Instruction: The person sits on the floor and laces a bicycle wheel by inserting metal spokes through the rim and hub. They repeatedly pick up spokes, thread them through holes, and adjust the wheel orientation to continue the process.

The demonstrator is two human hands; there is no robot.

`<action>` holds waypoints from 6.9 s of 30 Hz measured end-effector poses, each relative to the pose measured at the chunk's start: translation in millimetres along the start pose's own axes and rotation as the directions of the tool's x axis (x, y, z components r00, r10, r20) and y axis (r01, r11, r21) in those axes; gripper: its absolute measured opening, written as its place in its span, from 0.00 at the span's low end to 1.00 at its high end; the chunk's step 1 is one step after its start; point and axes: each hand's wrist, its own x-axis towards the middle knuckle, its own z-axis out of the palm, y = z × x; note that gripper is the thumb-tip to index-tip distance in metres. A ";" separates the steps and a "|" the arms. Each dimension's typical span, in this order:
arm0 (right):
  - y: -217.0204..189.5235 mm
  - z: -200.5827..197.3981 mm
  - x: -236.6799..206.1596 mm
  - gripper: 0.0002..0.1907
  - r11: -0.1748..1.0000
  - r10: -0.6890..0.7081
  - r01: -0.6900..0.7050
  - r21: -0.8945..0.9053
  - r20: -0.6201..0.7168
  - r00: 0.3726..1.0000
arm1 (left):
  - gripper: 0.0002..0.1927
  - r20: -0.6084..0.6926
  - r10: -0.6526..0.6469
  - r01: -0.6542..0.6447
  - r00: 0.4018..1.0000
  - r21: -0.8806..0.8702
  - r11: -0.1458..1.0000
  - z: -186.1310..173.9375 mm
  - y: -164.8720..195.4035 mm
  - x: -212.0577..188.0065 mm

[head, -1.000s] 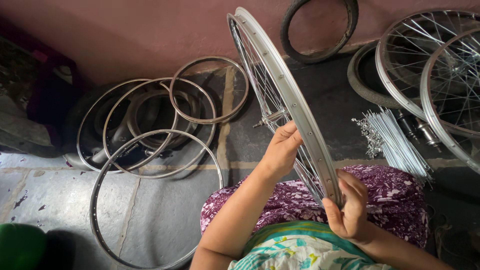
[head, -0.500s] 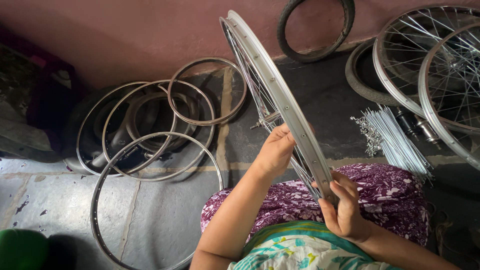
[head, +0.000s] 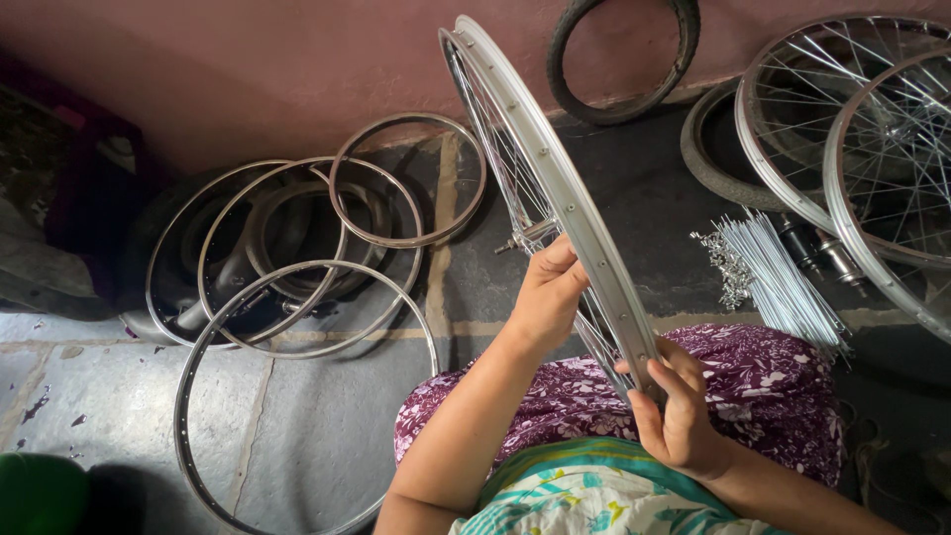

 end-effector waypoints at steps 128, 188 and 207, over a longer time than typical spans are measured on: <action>78.1 76.3 200.9 0.14 0.468 0.557 -0.632 0.617 0.350 0.753 | 0.47 -0.088 0.085 -0.021 0.992 0.562 0.827 -41.0 152.0 -78.6; 301.0 -56.9 -93.1 0.12 0.043 0.980 -0.453 -0.890 0.127 -0.156 | 0.46 -0.257 0.043 0.068 0.965 0.409 0.910 12.6 155.4 -107.5; 256.3 -38.7 -61.3 0.08 0.475 0.811 -0.645 -0.599 0.014 0.584 | 0.42 -0.225 0.035 0.059 0.974 0.396 0.917 -29.3 163.9 -89.8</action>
